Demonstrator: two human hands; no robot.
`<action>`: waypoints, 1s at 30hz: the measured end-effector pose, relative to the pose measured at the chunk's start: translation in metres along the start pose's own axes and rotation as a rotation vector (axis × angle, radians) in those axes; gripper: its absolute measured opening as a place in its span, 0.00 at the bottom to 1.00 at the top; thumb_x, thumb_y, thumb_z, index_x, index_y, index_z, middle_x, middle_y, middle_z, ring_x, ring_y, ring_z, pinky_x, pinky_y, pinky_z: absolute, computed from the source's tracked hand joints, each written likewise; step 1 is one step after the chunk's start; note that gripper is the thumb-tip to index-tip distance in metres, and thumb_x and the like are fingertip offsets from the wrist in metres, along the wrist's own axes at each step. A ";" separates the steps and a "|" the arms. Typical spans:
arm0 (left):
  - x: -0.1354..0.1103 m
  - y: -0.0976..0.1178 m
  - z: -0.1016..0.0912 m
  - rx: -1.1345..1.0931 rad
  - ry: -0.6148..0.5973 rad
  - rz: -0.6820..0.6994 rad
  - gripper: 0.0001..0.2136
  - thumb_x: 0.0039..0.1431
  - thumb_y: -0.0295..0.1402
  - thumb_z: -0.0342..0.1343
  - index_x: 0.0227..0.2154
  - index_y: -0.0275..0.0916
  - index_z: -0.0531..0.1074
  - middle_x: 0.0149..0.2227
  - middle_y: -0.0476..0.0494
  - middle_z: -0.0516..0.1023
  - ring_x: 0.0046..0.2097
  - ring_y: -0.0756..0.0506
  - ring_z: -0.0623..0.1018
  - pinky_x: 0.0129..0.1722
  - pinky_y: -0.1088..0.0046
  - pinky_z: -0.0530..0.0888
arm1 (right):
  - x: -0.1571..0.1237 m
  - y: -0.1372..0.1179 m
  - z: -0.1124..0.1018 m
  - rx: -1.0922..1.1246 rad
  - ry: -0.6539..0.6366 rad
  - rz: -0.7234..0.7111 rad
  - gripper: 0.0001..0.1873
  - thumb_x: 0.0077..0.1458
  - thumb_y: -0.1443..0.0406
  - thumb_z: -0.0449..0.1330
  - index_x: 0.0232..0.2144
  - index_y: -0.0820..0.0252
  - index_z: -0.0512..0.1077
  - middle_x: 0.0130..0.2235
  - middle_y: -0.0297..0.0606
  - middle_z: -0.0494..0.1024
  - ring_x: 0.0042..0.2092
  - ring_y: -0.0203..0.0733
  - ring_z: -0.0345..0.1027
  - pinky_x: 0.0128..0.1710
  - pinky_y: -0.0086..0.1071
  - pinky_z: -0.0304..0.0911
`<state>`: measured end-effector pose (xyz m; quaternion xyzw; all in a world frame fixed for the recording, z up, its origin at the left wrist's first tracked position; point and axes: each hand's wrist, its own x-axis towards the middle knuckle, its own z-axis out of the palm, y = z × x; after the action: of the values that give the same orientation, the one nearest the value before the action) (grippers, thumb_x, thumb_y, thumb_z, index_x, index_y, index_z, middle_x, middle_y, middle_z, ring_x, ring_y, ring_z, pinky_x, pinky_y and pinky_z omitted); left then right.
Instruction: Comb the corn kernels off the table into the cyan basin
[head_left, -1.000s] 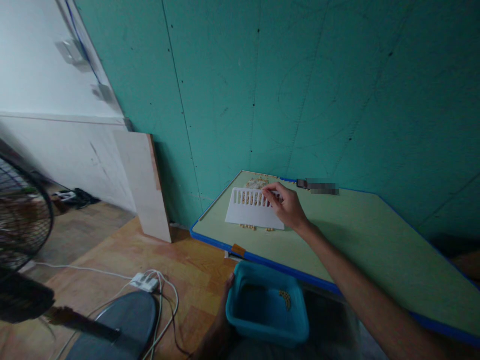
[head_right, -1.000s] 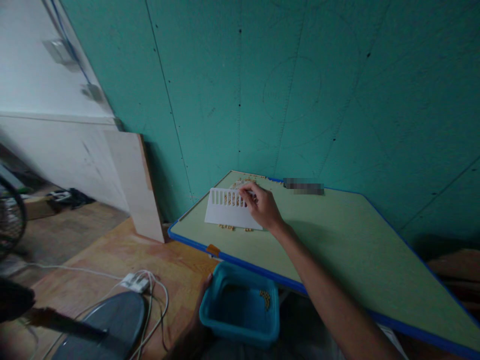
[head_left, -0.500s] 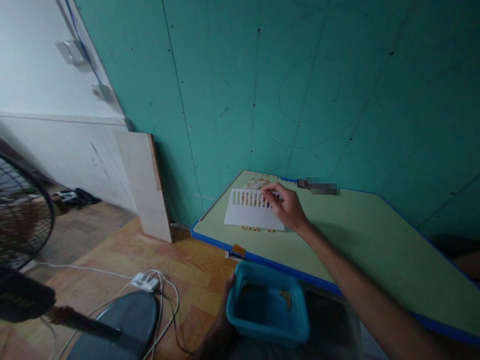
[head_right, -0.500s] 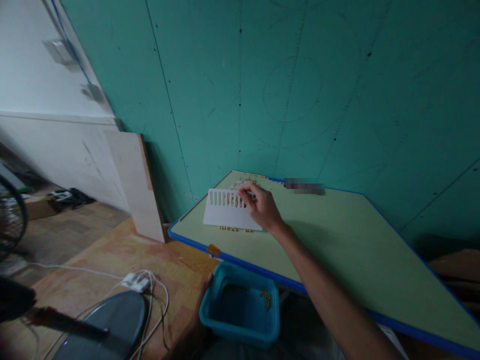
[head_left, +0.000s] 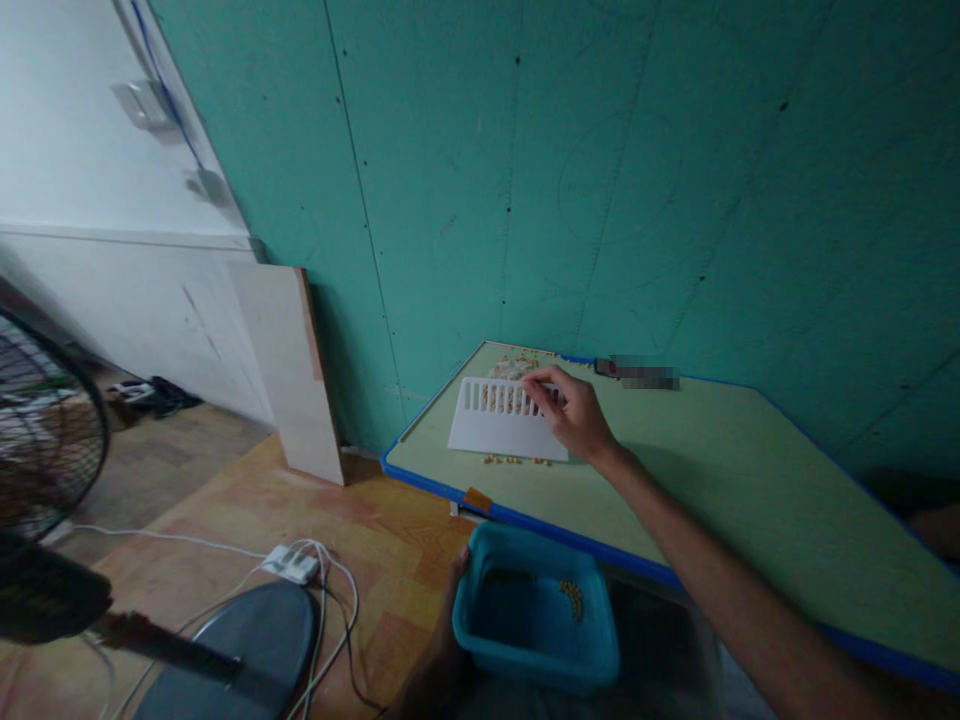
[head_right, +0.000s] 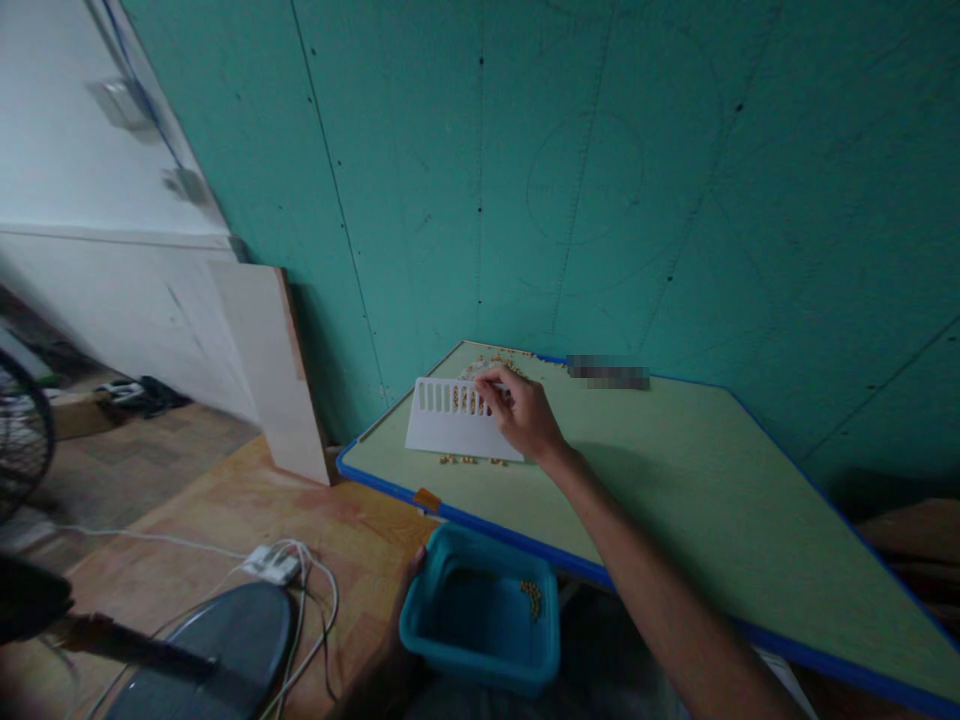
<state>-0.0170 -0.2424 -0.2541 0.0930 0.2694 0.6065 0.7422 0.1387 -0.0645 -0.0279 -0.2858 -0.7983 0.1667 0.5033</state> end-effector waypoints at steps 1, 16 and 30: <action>0.000 0.000 0.000 -0.001 0.000 0.000 0.16 0.65 0.40 0.57 0.53 0.42 0.72 0.56 0.40 0.75 0.52 0.40 0.77 0.50 0.56 0.77 | 0.000 0.001 0.000 0.008 0.002 0.000 0.14 0.65 0.53 0.57 0.39 0.56 0.74 0.32 0.35 0.78 0.31 0.37 0.71 0.30 0.30 0.64; 0.004 -0.002 -0.006 -0.012 0.001 0.000 0.16 0.65 0.39 0.57 0.53 0.42 0.72 0.57 0.40 0.74 0.52 0.40 0.77 0.50 0.56 0.77 | 0.000 0.003 0.001 -0.021 0.007 0.004 0.14 0.65 0.54 0.57 0.39 0.56 0.74 0.32 0.35 0.78 0.31 0.37 0.71 0.32 0.30 0.64; 0.004 -0.002 -0.008 -0.008 -0.004 -0.011 0.16 0.65 0.40 0.57 0.53 0.42 0.72 0.56 0.40 0.75 0.52 0.40 0.77 0.50 0.55 0.77 | 0.000 0.000 0.001 -0.009 -0.016 0.006 0.14 0.65 0.53 0.57 0.39 0.56 0.75 0.35 0.36 0.80 0.34 0.39 0.73 0.33 0.31 0.65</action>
<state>-0.0187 -0.2404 -0.2628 0.0895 0.2659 0.6033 0.7465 0.1380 -0.0642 -0.0287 -0.2892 -0.8020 0.1669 0.4952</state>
